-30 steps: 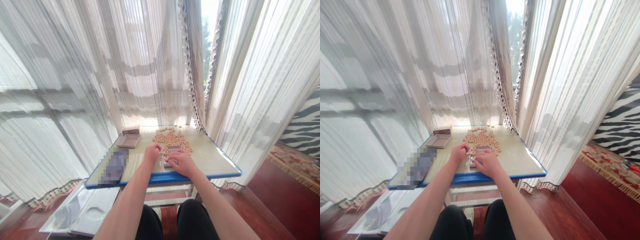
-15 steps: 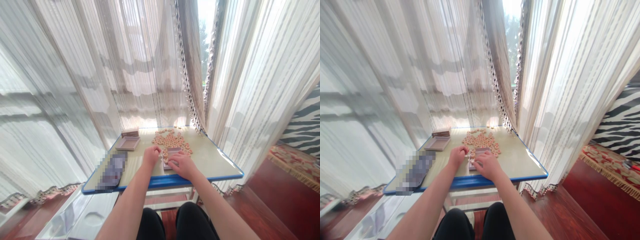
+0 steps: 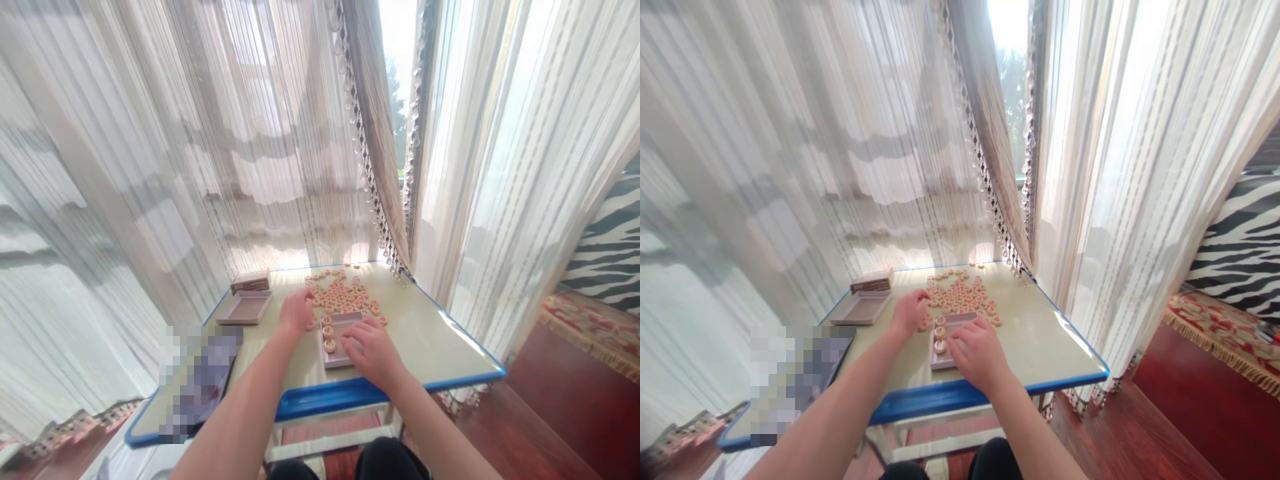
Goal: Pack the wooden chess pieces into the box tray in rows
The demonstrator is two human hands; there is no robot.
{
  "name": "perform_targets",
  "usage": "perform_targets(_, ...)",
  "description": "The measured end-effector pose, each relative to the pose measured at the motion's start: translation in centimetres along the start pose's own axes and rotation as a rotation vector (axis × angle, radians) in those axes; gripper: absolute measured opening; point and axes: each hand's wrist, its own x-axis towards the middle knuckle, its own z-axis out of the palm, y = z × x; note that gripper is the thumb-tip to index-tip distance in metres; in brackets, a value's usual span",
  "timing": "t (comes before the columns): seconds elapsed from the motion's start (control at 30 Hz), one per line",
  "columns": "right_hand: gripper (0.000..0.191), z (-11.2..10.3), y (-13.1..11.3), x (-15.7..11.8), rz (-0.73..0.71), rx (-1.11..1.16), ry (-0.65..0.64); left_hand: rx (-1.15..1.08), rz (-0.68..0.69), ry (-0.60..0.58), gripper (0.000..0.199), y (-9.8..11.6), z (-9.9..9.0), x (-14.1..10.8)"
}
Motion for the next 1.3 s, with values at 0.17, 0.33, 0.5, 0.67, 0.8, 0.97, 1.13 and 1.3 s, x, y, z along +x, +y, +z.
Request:
perform_targets(0.17, 0.016, 0.0, -0.1, 0.1, 0.021, 0.015, -0.033, -0.002, 0.122, -0.038, 0.030, -0.5, 1.0, 2.2)
perform_targets(0.33, 0.015, 0.2, -0.1, 0.0, 0.021, 0.030, -0.070, 0.067, 0.165, -0.096, 0.028, -1.1, 0.9, 2.1)
perform_targets(0.5, 0.018, -0.2, 0.4, 1.3, 0.026, 0.040, -0.031, 0.137, 0.190, -0.246, 0.025, -0.8, 0.5, 1.8)
perform_targets(0.67, 0.026, -0.7, 5.1, 6.6, 0.227, -0.042, -0.190, 0.143, 0.202, -0.226, 0.026, -0.4, 0.8, 1.7)
perform_targets(0.8, 0.029, 0.5, 10.1, 9.2, 0.298, -0.140, -0.104, 0.105, 0.186, -0.222, 0.021, -0.7, 0.9, 2.1)
perform_targets(0.97, 0.027, 1.5, 11.8, 8.1, 0.202, -0.158, -0.166, 0.111, 0.201, -0.225, 0.020, -0.9, 1.0, 2.4)
perform_targets(1.13, 0.026, 1.5, 11.7, 7.8, 0.215, -0.148, -0.240, 0.127, 0.229, -0.222, 0.020, -0.8, 1.2, 2.1)
perform_targets(1.3, 0.026, 1.7, 12.0, 8.0, 0.200, -0.150, -0.212, 0.137, 0.186, -0.246, 0.019, -0.3, 0.9, 1.9)
